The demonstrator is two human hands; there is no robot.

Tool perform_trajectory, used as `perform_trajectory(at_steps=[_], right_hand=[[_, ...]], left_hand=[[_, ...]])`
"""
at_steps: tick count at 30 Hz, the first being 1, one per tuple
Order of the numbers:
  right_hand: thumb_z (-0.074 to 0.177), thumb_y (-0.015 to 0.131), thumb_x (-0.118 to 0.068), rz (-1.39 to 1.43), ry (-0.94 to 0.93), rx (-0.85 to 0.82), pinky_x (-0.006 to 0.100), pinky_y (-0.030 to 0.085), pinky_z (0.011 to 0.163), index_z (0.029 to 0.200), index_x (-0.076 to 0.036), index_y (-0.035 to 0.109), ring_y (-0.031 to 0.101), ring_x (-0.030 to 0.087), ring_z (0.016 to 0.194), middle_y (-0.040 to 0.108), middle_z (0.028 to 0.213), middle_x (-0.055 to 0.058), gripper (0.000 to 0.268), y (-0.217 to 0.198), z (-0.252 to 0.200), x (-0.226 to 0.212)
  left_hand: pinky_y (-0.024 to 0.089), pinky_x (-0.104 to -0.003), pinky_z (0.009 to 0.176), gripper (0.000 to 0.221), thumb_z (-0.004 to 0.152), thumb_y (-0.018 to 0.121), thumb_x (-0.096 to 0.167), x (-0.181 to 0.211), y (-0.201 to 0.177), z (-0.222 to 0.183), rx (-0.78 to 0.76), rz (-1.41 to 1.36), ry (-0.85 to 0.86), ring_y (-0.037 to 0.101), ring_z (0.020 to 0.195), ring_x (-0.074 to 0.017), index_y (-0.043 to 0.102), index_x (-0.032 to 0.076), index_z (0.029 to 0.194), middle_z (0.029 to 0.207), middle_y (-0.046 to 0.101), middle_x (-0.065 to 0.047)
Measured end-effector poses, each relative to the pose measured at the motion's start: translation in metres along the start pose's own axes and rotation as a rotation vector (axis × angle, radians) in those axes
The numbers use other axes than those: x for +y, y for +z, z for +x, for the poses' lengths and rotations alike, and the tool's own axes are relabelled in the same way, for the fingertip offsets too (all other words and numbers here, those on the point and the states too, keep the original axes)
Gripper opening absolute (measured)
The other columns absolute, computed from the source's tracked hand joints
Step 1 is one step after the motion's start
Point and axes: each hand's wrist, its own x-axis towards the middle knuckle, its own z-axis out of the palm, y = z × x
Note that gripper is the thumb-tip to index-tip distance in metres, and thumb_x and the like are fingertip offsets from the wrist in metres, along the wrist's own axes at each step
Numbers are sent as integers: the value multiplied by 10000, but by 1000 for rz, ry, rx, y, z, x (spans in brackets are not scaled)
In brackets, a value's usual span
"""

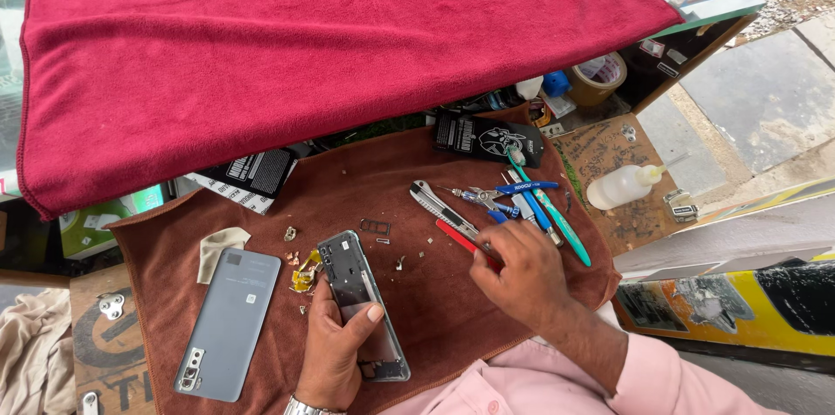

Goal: The person uses a power screwdriver to remove screws from the internal frame of a disassembled smartphone. The person holds the phone in one hand and operates the tool with the other, working on the exposed internal components.

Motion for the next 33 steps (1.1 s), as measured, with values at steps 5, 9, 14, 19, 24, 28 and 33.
perform_trajectory(at_steps=[5,9,14,19,24,28,33], right_hand=[[759,739,-119,29,-42,-13,413,502,738,893,-89,677,616,254,798,667,851,47,151,3,13,-3],[761,741,-125,45,-102,-82,410,478,751,890,-102,686,617,231,812,670,850,28,142,10,16,-14],[786,746,-146,59,-181,-106,408,475,783,909,-109,679,601,237,838,661,861,25,146,22,36,-23],[777,736,-154,21,-216,-156,425,456,789,922,-105,673,590,241,858,656,872,25,165,37,50,-29],[779,718,-146,-82,-323,-87,420,431,794,969,-91,671,575,246,900,631,945,48,203,53,38,-35],[793,718,-147,-65,-255,-147,396,422,776,968,-105,678,570,204,869,636,945,16,184,57,35,-31],[801,713,-144,-45,-255,-125,394,419,777,962,-111,674,567,208,865,633,943,17,169,56,35,-31]], left_hand=[[591,-302,755,706,684,862,112,8,5,-1,8,-28,-23,664,838,-130,543,73,1314,936,685,-21],[605,-307,732,669,675,881,102,11,9,-2,-8,5,-16,669,820,-137,552,70,1257,928,677,-27],[613,-300,740,638,692,873,105,17,15,-5,-18,21,-29,670,839,-127,548,84,1241,960,675,-33],[608,-296,755,626,714,861,114,20,16,-5,-28,30,-24,662,855,-118,542,89,1252,975,669,-32],[601,-303,779,677,703,878,143,18,12,-4,-59,60,-19,663,865,-128,513,84,1270,986,665,-44],[631,-328,779,712,667,864,169,17,11,0,-21,110,-110,682,865,-128,488,126,1269,973,669,-47],[618,-320,763,682,684,860,154,17,11,0,-50,110,-66,675,855,-140,506,87,1264,968,671,-55]])
